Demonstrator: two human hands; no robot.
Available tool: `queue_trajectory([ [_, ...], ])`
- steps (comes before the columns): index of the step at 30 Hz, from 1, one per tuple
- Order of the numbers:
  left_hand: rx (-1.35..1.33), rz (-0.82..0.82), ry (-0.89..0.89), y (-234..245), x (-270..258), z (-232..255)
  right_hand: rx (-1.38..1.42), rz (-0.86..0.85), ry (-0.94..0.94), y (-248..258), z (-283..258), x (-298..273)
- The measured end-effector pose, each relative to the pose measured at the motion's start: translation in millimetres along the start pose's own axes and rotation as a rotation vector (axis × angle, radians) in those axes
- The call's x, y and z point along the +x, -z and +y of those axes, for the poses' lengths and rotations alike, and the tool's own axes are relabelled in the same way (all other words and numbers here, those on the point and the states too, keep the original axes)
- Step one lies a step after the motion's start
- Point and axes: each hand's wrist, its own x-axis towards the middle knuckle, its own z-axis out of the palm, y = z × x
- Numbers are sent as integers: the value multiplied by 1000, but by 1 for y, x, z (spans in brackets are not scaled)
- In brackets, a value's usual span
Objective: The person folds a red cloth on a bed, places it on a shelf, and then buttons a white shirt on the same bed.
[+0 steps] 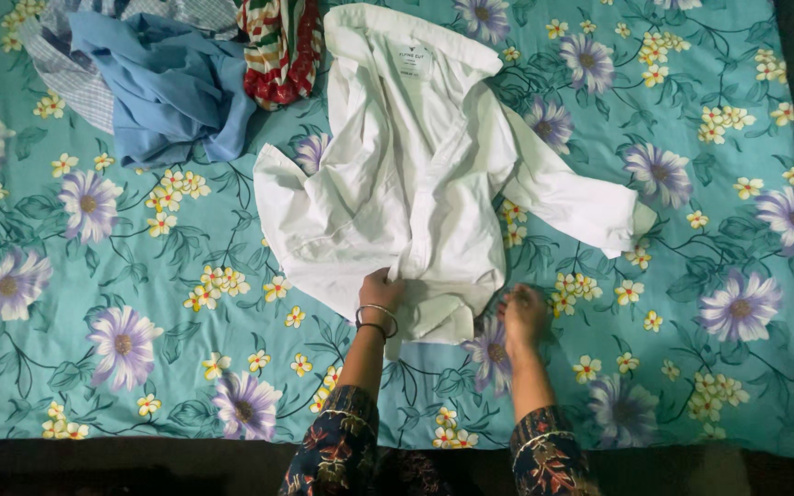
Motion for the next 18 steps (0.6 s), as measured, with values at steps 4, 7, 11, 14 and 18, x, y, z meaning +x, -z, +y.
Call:
queue_trajectory([
  [4,-36,118,-85,-2,-17,8,-345,-162,430,-22,-18,-54],
  [7,-115,122,-108,0,-29,29,-655,-326,873,-34,-55,-97],
  [11,32,71,-201,22,-39,54,-880,-294,930,-35,-73,-116],
  [14,172,34,-190,30,-40,54,-878,-188,1034,-22,-67,-112],
  [18,84,291,-179,32,-43,42,-783,9,952,-5,-44,-104],
])
